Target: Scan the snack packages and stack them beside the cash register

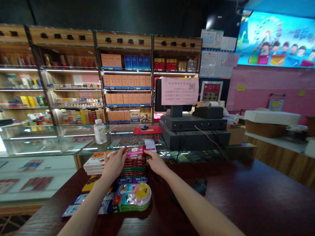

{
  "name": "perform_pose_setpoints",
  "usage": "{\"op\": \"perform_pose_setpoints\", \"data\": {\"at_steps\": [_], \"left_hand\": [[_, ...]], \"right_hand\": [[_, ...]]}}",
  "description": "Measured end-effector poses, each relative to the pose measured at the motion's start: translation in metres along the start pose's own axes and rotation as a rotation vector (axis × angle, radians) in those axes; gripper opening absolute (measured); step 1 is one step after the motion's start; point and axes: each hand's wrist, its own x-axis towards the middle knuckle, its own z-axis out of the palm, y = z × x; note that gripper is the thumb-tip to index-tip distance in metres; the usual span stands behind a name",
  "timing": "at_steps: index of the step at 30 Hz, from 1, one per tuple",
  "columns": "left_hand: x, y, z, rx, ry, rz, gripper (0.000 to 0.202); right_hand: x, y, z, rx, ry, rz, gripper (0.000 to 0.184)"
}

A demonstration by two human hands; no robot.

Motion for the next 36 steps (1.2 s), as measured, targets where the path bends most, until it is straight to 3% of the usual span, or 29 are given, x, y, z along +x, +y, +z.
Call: {"op": "perform_pose_setpoints", "data": {"at_steps": [8,19,26,36], "left_hand": [[0.002,0.009,-0.004,-0.025,-0.017,-0.070,0.043],[0.002,0.010,-0.006,-0.190,0.003,-0.081,0.046],[0.001,0.020,0.003,-0.558,0.070,-0.024,0.052],[-0.021,0.075,0.020,-0.827,0.072,-0.028,0.052]], "right_hand": [[-0.005,-0.004,0.005,0.011,0.062,-0.082,0.065],[-0.005,-0.001,0.015,0.218,0.147,0.090,0.057],[-0.020,0.005,-0.010,0.463,0.222,0.083,0.060],[-0.057,0.029,-0.057,0.520,0.305,0.060,0.051]]}}
